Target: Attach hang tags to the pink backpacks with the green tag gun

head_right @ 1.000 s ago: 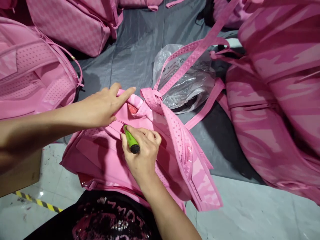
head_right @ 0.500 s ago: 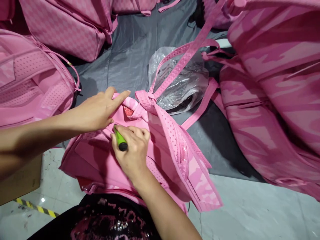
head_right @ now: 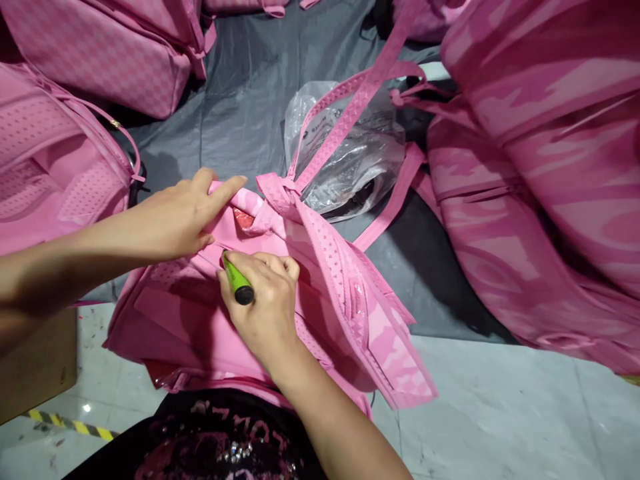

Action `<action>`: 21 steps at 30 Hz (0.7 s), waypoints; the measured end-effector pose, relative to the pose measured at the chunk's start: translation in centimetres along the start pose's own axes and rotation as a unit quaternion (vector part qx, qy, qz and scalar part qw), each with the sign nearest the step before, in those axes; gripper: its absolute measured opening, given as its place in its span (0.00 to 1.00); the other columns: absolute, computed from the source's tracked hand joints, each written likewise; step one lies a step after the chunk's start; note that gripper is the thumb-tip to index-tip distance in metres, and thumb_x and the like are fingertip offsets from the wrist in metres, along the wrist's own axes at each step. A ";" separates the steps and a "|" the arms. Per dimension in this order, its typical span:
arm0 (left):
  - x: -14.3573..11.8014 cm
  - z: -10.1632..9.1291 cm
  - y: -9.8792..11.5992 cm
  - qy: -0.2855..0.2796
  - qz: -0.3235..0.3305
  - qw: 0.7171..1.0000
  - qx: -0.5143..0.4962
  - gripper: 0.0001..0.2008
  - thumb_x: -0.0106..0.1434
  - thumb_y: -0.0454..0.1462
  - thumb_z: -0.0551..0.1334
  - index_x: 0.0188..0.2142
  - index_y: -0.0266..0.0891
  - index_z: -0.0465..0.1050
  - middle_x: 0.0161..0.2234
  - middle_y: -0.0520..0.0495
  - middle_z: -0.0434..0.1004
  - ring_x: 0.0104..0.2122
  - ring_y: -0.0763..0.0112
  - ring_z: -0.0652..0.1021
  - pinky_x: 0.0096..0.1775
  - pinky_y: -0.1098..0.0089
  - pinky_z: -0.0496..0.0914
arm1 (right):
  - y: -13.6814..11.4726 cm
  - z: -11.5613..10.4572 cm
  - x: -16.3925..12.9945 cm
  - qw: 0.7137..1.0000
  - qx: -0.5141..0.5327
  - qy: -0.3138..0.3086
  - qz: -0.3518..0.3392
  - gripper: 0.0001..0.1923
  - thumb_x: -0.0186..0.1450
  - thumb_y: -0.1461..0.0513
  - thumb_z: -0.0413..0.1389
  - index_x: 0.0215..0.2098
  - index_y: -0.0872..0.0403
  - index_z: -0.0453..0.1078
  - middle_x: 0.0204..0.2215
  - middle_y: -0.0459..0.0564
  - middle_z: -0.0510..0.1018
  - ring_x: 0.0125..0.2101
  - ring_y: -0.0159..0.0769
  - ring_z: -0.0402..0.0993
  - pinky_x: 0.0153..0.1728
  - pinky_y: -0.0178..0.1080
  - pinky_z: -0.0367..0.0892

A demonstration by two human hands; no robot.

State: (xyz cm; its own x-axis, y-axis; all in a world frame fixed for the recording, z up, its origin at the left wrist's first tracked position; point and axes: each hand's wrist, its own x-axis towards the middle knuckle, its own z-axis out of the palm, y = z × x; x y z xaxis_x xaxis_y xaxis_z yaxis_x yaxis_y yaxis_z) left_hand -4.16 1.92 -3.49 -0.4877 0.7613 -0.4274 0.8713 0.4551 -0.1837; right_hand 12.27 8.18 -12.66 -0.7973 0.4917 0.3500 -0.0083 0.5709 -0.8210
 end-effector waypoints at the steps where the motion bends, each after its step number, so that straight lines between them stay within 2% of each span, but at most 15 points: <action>1: 0.0 0.0 0.0 0.000 -0.002 1.000 0.001 0.42 0.61 0.34 0.60 0.69 0.46 0.38 0.54 0.35 0.60 0.44 0.53 0.76 0.43 0.59 0.71 | -0.1 -0.1 0.1 1.000 0.008 -0.013 0.009 0.09 0.66 0.61 0.60 0.45 0.49 0.76 0.40 0.45 0.84 0.40 0.37 0.78 0.47 0.46 0.58; 5: -0.1 0.0 0.1 0.009 0.001 1.000 0.008 0.39 0.63 0.33 0.58 0.69 0.44 0.40 0.51 0.35 0.62 0.42 0.53 0.76 0.41 0.59 0.71 | -0.7 0.4 1.0 0.997 0.048 -0.045 0.031 0.10 0.65 0.62 0.61 0.45 0.49 0.76 0.41 0.46 0.84 0.41 0.38 0.78 0.47 0.47 0.59; 8: 0.0 0.2 -0.1 0.015 0.006 1.000 0.005 0.38 0.64 0.33 0.58 0.69 0.44 0.41 0.51 0.35 0.62 0.41 0.55 0.77 0.41 0.60 0.71 | -0.6 0.8 1.5 0.994 0.089 -0.059 0.000 0.11 0.65 0.65 0.58 0.46 0.49 0.75 0.46 0.46 0.83 0.43 0.37 0.78 0.49 0.46 0.60; 11: 0.3 0.5 -0.5 0.025 0.013 1.000 0.003 0.39 0.63 0.32 0.59 0.69 0.45 0.41 0.53 0.36 0.61 0.41 0.58 0.77 0.42 0.61 0.71 | 0.0 0.5 1.7 0.994 0.071 -0.078 -0.028 0.11 0.66 0.64 0.58 0.47 0.49 0.75 0.47 0.46 0.82 0.43 0.37 0.78 0.49 0.46 0.60; 16: 0.6 0.8 -1.2 0.008 0.017 1.000 0.011 0.46 0.61 0.33 0.61 0.70 0.47 0.34 0.55 0.35 0.59 0.43 0.57 0.76 0.43 0.62 0.71 | 0.5 -0.3 1.4 0.996 0.012 -0.080 -0.021 0.11 0.66 0.62 0.59 0.47 0.50 0.76 0.36 0.45 0.84 0.36 0.37 0.76 0.44 0.46 0.58; 19: 0.6 0.7 -0.9 -0.007 0.011 1.000 0.010 0.52 0.59 0.34 0.64 0.71 0.49 0.27 0.60 0.32 0.53 0.49 0.51 0.73 0.45 0.60 0.71 | 0.6 -0.1 1.2 0.997 0.023 -0.062 -0.034 0.11 0.66 0.62 0.59 0.47 0.50 0.76 0.36 0.45 0.84 0.36 0.37 0.76 0.44 0.45 0.57; 21: 0.6 0.4 -0.1 -0.025 -0.016 0.999 0.013 0.56 0.57 0.34 0.66 0.70 0.50 0.24 0.63 0.31 0.49 0.51 0.47 0.71 0.46 0.58 0.71 | 0.6 0.1 1.2 0.997 0.026 -0.056 -0.036 0.11 0.66 0.63 0.59 0.47 0.50 0.76 0.36 0.46 0.84 0.37 0.36 0.77 0.45 0.45 0.57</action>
State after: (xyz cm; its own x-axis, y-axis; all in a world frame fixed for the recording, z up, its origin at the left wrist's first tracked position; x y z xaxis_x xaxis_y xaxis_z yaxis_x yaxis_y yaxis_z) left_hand -4.52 2.19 -4.07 -0.5128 0.7215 -0.4653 0.8566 0.4662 -0.2211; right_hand 11.26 9.05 -12.81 -0.8556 0.3730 0.3590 -0.0974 0.5652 -0.8192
